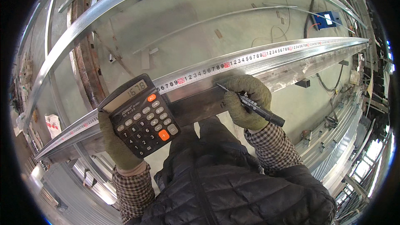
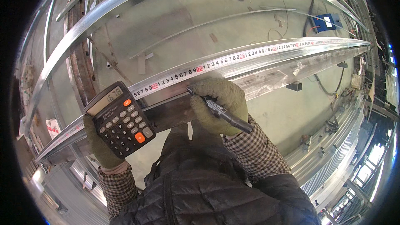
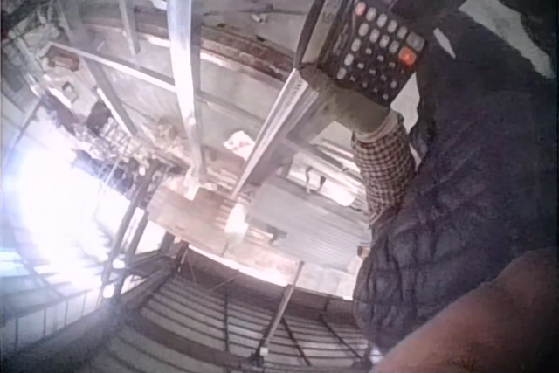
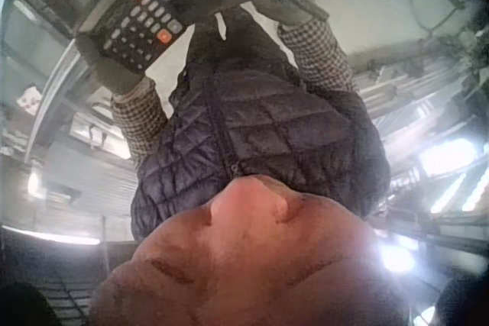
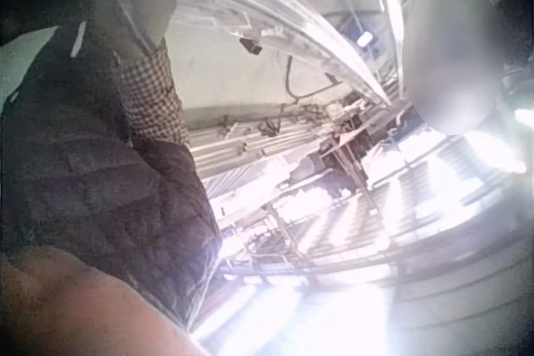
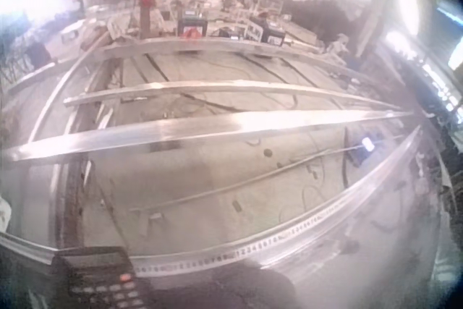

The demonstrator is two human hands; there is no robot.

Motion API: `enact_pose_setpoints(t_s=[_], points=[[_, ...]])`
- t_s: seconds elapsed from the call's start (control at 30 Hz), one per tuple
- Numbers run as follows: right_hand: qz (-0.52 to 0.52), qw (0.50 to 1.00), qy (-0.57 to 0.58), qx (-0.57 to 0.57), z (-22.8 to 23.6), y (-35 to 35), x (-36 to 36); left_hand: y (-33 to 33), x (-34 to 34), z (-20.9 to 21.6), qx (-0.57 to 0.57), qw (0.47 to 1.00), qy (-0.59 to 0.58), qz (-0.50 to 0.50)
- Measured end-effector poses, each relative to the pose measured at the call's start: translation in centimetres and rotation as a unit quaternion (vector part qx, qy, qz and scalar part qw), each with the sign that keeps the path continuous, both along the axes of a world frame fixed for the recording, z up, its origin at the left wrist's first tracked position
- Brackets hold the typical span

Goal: The person measures a long metal bar with a tape measure and marks measurement points with a black marker. They use a calculator to compute intervals and repeatedly mark the bar at calculated positions.

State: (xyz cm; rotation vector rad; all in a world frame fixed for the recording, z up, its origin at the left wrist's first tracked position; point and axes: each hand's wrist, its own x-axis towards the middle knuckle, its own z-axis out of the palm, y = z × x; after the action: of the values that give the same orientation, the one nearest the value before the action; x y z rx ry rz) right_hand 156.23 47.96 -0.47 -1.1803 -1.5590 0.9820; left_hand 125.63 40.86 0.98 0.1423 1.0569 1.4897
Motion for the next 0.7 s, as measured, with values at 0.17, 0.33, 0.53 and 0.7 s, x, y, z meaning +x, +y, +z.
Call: enact_pose_setpoints(t_s=[0.17,0.33,0.53,0.7], points=[[0.01,0.994,-0.093,0.063,0.5,1.5,0.4,0.1,-0.1,0.3,-0.022,0.999,0.028,0.013],[-0.002,0.994,-0.084,0.076,0.6,2.3,0.0,0.4,0.7,0.7,-0.032,0.998,0.041,0.041],[-0.02,0.987,-0.137,0.082,0.8,2.5,0.1,0.6,0.7,1.1,-0.071,0.991,0.104,0.042],[-0.027,0.986,-0.13,0.097,0.6,2.8,0.3,0.2,0.6,0.5,-0.056,0.993,0.087,0.064]])
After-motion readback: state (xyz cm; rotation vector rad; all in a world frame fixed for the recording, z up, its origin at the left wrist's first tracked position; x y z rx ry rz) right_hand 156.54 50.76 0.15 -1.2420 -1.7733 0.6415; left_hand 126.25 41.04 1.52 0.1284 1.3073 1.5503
